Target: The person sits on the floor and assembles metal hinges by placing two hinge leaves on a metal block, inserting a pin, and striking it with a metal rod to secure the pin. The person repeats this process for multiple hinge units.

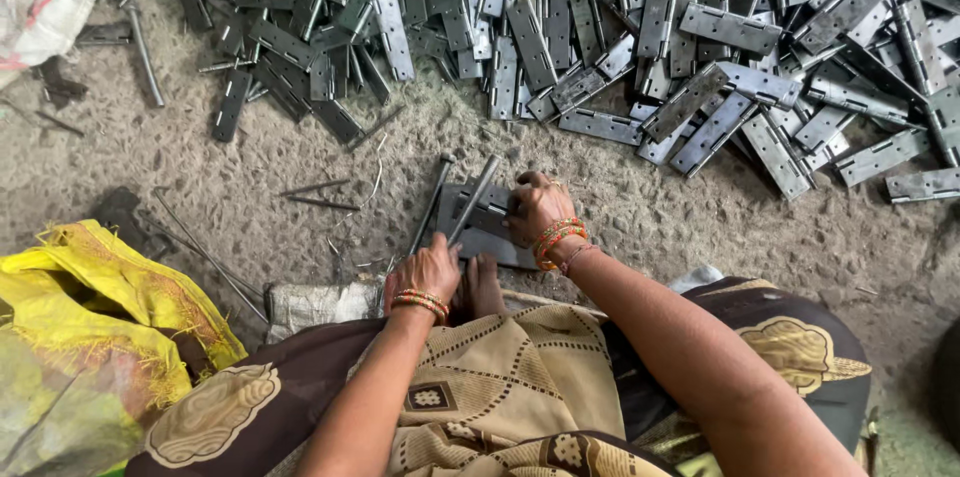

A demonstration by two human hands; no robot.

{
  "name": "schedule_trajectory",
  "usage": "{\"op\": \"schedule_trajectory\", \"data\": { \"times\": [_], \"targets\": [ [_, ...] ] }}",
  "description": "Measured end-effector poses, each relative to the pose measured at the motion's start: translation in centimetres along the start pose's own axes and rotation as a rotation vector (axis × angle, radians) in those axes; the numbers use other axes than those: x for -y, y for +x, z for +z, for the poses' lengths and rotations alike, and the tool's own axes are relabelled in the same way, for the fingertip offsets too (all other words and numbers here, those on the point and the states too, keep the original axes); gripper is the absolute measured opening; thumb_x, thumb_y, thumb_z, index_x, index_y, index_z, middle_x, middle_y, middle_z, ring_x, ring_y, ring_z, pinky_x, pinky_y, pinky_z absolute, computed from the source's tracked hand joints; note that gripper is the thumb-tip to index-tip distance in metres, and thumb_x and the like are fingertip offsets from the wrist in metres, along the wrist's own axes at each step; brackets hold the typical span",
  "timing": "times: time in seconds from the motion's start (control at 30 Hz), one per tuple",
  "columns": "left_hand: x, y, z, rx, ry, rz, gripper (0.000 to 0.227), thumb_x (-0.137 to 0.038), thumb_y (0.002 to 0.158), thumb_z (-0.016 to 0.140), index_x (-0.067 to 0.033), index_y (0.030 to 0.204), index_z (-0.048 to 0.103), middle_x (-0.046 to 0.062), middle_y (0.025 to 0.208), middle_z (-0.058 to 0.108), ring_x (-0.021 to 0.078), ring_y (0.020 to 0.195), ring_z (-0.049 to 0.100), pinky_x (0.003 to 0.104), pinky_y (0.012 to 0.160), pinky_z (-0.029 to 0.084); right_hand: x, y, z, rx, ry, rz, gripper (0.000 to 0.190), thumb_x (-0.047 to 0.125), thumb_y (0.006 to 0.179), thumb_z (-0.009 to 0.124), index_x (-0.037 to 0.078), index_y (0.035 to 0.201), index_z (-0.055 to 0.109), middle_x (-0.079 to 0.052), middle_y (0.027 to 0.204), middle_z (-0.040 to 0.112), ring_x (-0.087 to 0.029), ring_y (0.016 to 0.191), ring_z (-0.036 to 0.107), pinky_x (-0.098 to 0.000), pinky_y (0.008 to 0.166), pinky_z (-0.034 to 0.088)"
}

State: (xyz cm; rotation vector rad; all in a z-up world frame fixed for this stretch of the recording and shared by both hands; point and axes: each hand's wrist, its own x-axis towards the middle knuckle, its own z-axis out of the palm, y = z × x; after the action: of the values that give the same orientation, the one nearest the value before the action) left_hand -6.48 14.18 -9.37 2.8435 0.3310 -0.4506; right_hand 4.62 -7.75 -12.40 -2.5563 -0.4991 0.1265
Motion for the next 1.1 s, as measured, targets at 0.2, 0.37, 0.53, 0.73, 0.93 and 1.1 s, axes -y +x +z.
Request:
{"op": "schedule_trajectory", "data": {
  "times": [0.2,0.37,0.53,0.73,0.93,1.1],
  "targets": [
    [-1.4,0.2,-1.1,-0.139,-0.163,-0.015,0.041,-0.045,0.103,0.055,-0.0066,0.091,0.064,0.027,0.075,0.068,0.0489,0.075,0.068,0.057,0.063,0.052,-0.8,0.7,0.0,0.207,0.022,0.139,0.068,0.045,0.068,0.092,0.016,0.124,0.068,-0.011,0.115,0.072,-0.032,0.107,0.068,-0.0463,0.093,0.053],
    [-3.5,-3.2,-8.1,-0.253,-0.416,0.020,0.034,-0.037,0.105,0.056,-0.0058,0.093,0.061,0.016,0.059,0.064,0.0355,0.052,0.067,0.049,0.050,0.046,-5.5,1.5,0.5,0.233,0.086,0.288,0.065,0.048,0.059,0.094,0.016,0.113,0.076,-0.010,0.102,0.077,-0.028,0.094,0.075,-0.0407,0.085,0.061],
    [-4.3,-6.8,-10.9,-0.610,-0.617,0.484,0.024,-0.024,0.107,0.057,-0.0008,0.111,0.058,0.014,0.073,0.065,0.0277,0.060,0.066,0.040,0.050,0.049,-11.0,-0.4,-0.8,0.396,0.067,0.391,0.060,0.050,0.060,0.097,0.013,0.104,0.082,-0.011,0.103,0.078,-0.026,0.094,0.075,-0.0376,0.088,0.059],
    [-2.8,-4.6,-5.6,0.003,-0.087,0.209,0.027,-0.033,0.103,0.056,-0.0071,0.104,0.061,0.016,0.070,0.069,0.0314,0.061,0.069,0.044,0.052,0.052,-9.3,-2.2,-1.5,0.445,0.300,0.625,0.070,0.047,0.057,0.096,0.006,0.110,0.078,-0.011,0.104,0.081,-0.023,0.092,0.078,-0.0373,0.085,0.062],
    [-3.1,-6.2,-5.7,-0.003,-0.071,0.147,0.034,-0.039,0.105,0.051,-0.0082,0.095,0.062,0.015,0.064,0.068,0.0330,0.056,0.069,0.046,0.049,0.050,-8.8,-3.3,-1.0,0.447,0.147,0.614,0.075,0.057,0.062,0.093,0.002,0.110,0.078,-0.015,0.103,0.079,-0.026,0.092,0.076,-0.0381,0.087,0.059],
    [-4.4,-8.0,-8.0,-0.419,-0.250,0.364,0.038,-0.041,0.103,0.056,-0.0057,0.089,0.059,0.017,0.067,0.067,0.0393,0.062,0.067,0.049,0.050,0.049,-9.1,-2.6,-0.8,0.401,0.141,0.602,0.075,0.057,0.060,0.094,0.003,0.109,0.078,-0.014,0.103,0.078,-0.026,0.092,0.076,-0.0371,0.087,0.059]
  ]
}}
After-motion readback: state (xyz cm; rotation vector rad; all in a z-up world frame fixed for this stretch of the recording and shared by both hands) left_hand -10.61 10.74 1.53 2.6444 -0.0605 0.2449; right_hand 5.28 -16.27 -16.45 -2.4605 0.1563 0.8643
